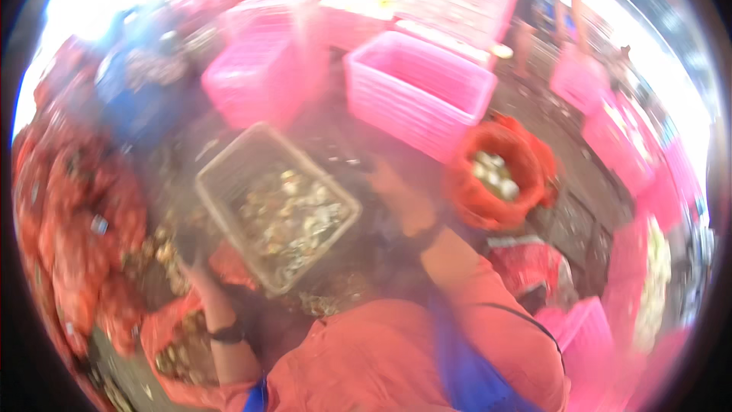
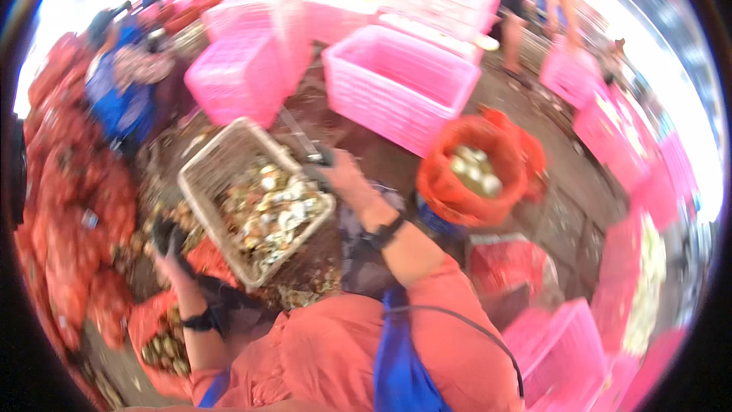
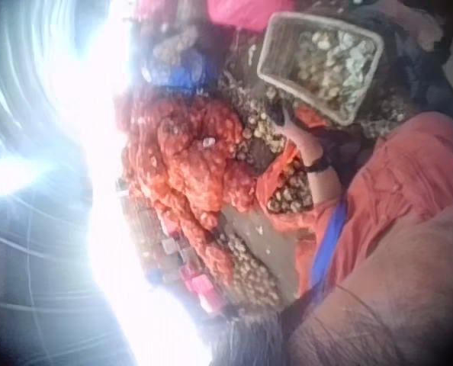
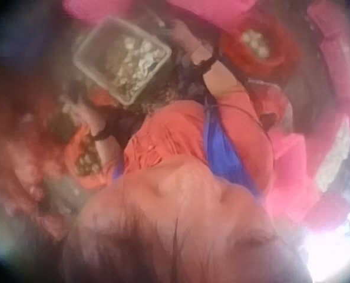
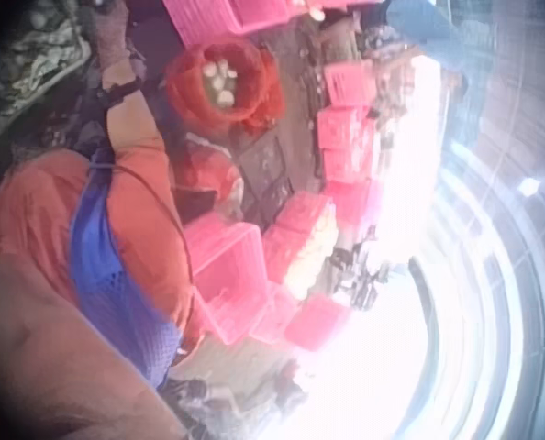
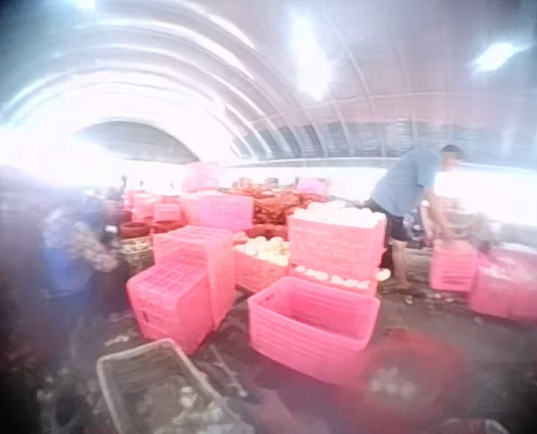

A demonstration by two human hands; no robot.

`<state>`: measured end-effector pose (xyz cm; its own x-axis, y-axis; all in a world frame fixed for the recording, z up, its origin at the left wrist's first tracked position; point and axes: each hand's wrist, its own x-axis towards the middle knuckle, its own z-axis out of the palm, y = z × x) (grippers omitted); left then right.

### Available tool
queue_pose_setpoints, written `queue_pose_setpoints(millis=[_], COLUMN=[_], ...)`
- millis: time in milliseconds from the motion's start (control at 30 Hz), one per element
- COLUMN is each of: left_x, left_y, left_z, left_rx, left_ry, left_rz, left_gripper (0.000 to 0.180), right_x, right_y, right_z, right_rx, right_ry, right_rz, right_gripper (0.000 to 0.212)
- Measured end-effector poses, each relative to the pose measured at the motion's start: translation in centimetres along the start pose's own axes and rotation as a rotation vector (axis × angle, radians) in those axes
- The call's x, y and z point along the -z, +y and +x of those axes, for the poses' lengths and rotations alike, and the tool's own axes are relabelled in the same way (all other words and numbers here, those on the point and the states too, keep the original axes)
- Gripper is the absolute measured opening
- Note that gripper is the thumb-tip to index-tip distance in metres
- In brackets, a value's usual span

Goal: The person peels onions using a small knife. They pick up onions from a large red mesh bag on the floor, remove the outer skin, and place the peeled onions into a red bucket while discarding the peels into a plastic crate.

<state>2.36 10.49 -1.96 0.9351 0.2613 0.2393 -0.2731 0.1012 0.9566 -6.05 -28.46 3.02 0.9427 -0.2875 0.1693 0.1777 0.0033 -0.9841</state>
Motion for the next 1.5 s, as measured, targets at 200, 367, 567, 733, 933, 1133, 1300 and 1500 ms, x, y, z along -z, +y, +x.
queue_pose_setpoints(millis=[200, 367, 567, 733, 933, 1133, 1300, 1500], left_x=[-1.0, -3.6, -3.0, -2.5, -1.5, -2.0, -1.1, -1.5], left_y=[3.4, 6.2, 5.7, 4.9, 2.9, 4.5, 3.7, 4.6], left_z=[-1.4, -3.4, -4.1, -2.6, -2.4, -2.6, -1.9, -2.3], left_rx=[0.024, 0.049, -0.109, 0.074, -0.141, 0.099, 0.117, 0.141], left_ry=[-0.14, -0.189, -0.237, -0.203, -0.246, -0.18, -0.21, -0.216], left_rz=[-0.019, 0.067, 0.19, 0.085, 0.255, 0.131, 0.11, 0.122], left_gripper=[0.046, 0.043, 0.041, 0.041, 0.041, 0.042, 0.044, 0.045], right_x=[-0.8, 0.5, 0.8, 0.9, 0.9, 0.7, 0.6, 0.9], right_y=[-1.9, -1.8, -1.6, -1.3, -0.9, -1.6, -1.8, -1.0], right_z=[0.3, -0.6, -0.7, -0.6, -0.3, -0.7, -0.6, -0.4], right_rx=[-0.041, -0.052, -0.106, -0.083, -0.004, -0.034, 0.041, 0.056], right_ry=[-0.022, 0.008, 0.021, 0.039, 0.025, 0.033, 0.057, 0.058], right_rz=[-0.174, -0.092, -0.15, -0.187, -0.2, -0.223, -0.216, -0.15], right_gripper=[0.037, 0.033, 0.045, 0.048, 0.047, 0.04, 0.036, 0.033])
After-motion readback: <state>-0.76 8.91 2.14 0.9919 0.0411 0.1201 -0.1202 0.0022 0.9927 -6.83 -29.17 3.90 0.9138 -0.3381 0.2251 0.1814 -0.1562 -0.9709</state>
